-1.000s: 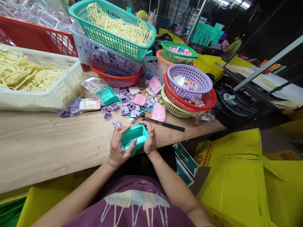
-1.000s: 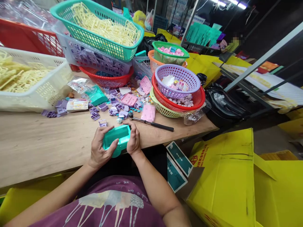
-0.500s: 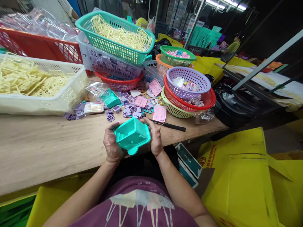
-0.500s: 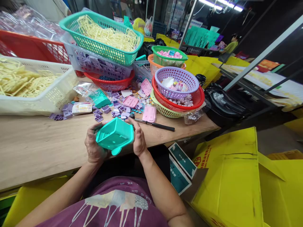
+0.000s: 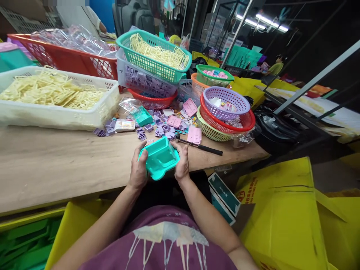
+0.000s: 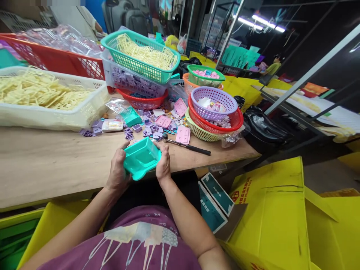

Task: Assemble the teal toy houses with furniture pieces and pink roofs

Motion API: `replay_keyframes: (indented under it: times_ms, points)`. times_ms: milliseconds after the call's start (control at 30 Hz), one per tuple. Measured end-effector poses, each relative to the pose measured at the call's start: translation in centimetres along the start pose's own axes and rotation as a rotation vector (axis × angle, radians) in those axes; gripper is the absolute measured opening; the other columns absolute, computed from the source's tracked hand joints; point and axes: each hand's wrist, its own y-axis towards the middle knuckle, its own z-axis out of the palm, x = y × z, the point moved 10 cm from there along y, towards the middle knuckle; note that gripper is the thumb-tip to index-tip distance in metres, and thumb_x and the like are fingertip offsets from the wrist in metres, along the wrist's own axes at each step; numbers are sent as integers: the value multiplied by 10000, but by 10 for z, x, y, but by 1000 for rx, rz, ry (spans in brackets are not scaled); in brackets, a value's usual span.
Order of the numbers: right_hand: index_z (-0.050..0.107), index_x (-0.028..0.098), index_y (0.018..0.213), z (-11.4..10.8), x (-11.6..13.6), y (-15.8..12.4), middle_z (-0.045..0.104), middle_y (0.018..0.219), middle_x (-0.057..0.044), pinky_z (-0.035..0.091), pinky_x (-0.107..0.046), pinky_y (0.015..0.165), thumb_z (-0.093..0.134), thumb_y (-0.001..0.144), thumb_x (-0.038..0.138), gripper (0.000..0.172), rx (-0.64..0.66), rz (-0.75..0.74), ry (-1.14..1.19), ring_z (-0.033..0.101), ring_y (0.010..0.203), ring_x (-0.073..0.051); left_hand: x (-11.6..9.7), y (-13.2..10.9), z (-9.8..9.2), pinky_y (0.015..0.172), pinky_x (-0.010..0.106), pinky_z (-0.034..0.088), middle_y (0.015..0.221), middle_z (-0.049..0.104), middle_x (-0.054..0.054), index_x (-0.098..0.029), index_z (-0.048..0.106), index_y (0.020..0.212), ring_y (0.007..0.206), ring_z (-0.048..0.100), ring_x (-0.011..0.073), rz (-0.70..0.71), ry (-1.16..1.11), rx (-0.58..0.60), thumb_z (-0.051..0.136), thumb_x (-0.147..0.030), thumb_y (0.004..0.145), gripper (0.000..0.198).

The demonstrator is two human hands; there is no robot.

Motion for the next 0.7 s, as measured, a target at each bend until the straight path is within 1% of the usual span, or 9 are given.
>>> replay_keyframes:
  times_ms: [67, 133, 200, 233, 267, 333, 433, 567, 700]
  points:
    - [596, 159, 1244, 3, 24, -2, 647, 1226, -123, 455, -427, 1034, 89, 972, 647, 754, 33, -126, -117, 590, 1176, -249, -14, 5, -11, 1040, 496, 441, 1430, 505, 171, -190, 427, 1425, 1293, 508, 335, 42, 93, 94, 574, -544, 870, 674]
    - [559, 174, 1307, 15, 57, -6, 627, 1233, -119, 429, -430, 1055, 177, 968, 657, 703, 128, -308, -277, 569, 1186, -254, -39, 7, -16, 1089, 513, 390, 1510, 409, 166, -216, 337, 1491, 1357, 433, 349, 161, 246, 218, 699, -507, 785, 845]
    - [499, 187, 1379, 35, 81, -11, 608, 1224, -116, 422, -438, 1053, 260, 936, 697, 717, 260, -456, -381, 568, 1163, -264, -64, 3, -11, 1134, 520, 333, 1548, 348, 157, -232, 266, 1525, 1404, 361, 356, 292, 446, 353, 777, -476, 714, 989]
    - [473, 191, 1402, 44, 87, -14, 600, 1221, -116, 424, -443, 1048, 293, 916, 720, 741, 320, -499, -394, 569, 1151, -268, -72, 0, -7, 1142, 513, 322, 1536, 362, 159, -224, 263, 1524, 1402, 362, 351, 328, 518, 392, 785, -470, 708, 999]
    - [450, 196, 1419, 53, 88, -14, 592, 1231, -116, 425, -447, 1046, 320, 899, 736, 762, 362, -515, -376, 568, 1150, -273, -77, -3, -6, 1132, 502, 340, 1500, 406, 161, -211, 280, 1511, 1373, 402, 342, 343, 562, 394, 771, -473, 726, 962]
    - [422, 208, 1437, 65, 80, -12, 578, 1263, -113, 419, -454, 1052, 331, 881, 758, 787, 392, -476, -264, 559, 1170, -280, -81, -6, -8, 1066, 465, 417, 1369, 521, 154, -183, 356, 1442, 1251, 524, 308, 332, 594, 300, 720, -476, 783, 807]
    - [459, 213, 1407, 77, 49, -8, 584, 1279, -103, 405, -451, 1064, 256, 894, 763, 779, 373, -306, -45, 540, 1215, -282, -77, -12, -19, 947, 414, 495, 1195, 588, 125, -166, 446, 1291, 1088, 604, 270, 321, 628, 64, 703, -474, 801, 633]
    - [586, 201, 1286, 88, 19, -5, 644, 1156, -95, 470, -405, 958, 202, 908, 754, 772, 351, -144, 70, 607, 1093, -259, -66, -21, -25, 875, 386, 521, 1142, 585, 111, -183, 435, 1224, 1017, 618, 254, 336, 660, -21, 739, -477, 758, 629]
    - [690, 208, 1125, 91, 17, 3, 687, 993, -65, 481, -349, 865, 175, 969, 663, 705, 317, -79, -19, 645, 948, -214, -68, -25, -33, 820, 371, 530, 1063, 583, 99, -179, 433, 1189, 942, 629, 246, 369, 714, -107, 721, -471, 767, 588]
